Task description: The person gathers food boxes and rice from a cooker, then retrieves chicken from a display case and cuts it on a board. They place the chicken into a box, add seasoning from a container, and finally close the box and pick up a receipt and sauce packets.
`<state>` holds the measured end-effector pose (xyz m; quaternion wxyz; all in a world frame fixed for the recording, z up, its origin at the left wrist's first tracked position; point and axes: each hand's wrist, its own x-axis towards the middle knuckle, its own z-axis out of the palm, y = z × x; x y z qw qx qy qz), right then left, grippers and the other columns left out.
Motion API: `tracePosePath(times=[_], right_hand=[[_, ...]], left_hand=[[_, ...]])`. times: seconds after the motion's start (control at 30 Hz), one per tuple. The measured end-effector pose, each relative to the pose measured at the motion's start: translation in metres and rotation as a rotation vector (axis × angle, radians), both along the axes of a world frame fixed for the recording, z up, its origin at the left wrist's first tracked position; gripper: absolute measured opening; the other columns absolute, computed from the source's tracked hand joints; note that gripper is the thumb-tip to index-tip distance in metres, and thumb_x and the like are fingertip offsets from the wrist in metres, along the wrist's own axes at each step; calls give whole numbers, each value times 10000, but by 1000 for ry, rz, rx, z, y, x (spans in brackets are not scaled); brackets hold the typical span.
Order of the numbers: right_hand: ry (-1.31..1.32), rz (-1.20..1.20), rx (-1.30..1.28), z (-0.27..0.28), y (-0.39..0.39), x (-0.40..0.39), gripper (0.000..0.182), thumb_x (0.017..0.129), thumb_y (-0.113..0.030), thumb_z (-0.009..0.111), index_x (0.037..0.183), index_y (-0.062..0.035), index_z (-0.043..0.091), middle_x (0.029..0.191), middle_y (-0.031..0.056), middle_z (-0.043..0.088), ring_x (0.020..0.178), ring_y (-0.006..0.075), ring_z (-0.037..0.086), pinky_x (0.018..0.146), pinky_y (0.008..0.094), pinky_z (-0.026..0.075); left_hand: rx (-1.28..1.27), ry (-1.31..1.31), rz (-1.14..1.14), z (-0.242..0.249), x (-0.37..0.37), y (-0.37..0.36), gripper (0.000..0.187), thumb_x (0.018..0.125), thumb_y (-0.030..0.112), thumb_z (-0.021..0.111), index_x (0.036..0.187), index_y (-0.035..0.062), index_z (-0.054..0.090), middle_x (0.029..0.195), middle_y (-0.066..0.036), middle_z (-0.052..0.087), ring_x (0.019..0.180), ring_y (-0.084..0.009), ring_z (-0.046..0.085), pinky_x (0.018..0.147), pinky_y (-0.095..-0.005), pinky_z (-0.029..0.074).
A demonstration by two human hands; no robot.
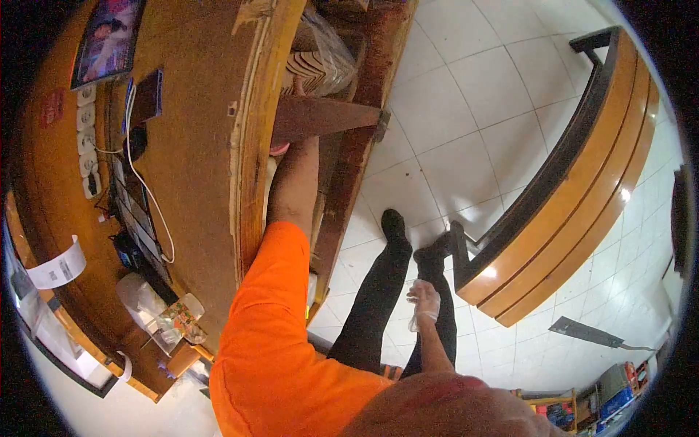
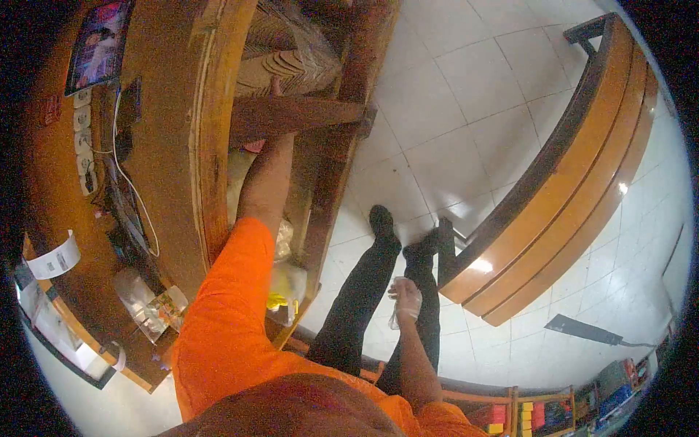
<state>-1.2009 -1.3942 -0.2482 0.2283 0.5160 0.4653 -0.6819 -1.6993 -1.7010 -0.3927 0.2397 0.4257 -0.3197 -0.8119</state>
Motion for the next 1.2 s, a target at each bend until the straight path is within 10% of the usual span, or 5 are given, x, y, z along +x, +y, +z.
tracePosePath(times=[0.8,0.93,1.2], right_hand=[[279,295,104,45,-25,-151,256,858,-230,657,1030,-41,652,896,78,677,801,132,632,736,260,497],[525,720,284,75,-52,-208,734,678,-417,787,1261,-79,493,1200,184,540,1068,291,553,898,389,457],[705,946,111,63,-33,-190,1123,479,-488,872,1370,-63,339,1342,224,414,1207,402,441,1032,432,370]], left_hand=[[59,-50,233,165,204,12,677,812,344,693,1327,11,405,1389,-162,394,1241,-329,407,1011,-448,415],[-692,-928,-555,164,339,7,705,790,283,721,1353,25,382,1369,-143,433,1251,-298,428,1037,-393,370],[-782,-411,-1467,182,402,86,1019,565,398,880,1356,29,354,1343,-188,433,1242,-289,440,1014,-419,379]])
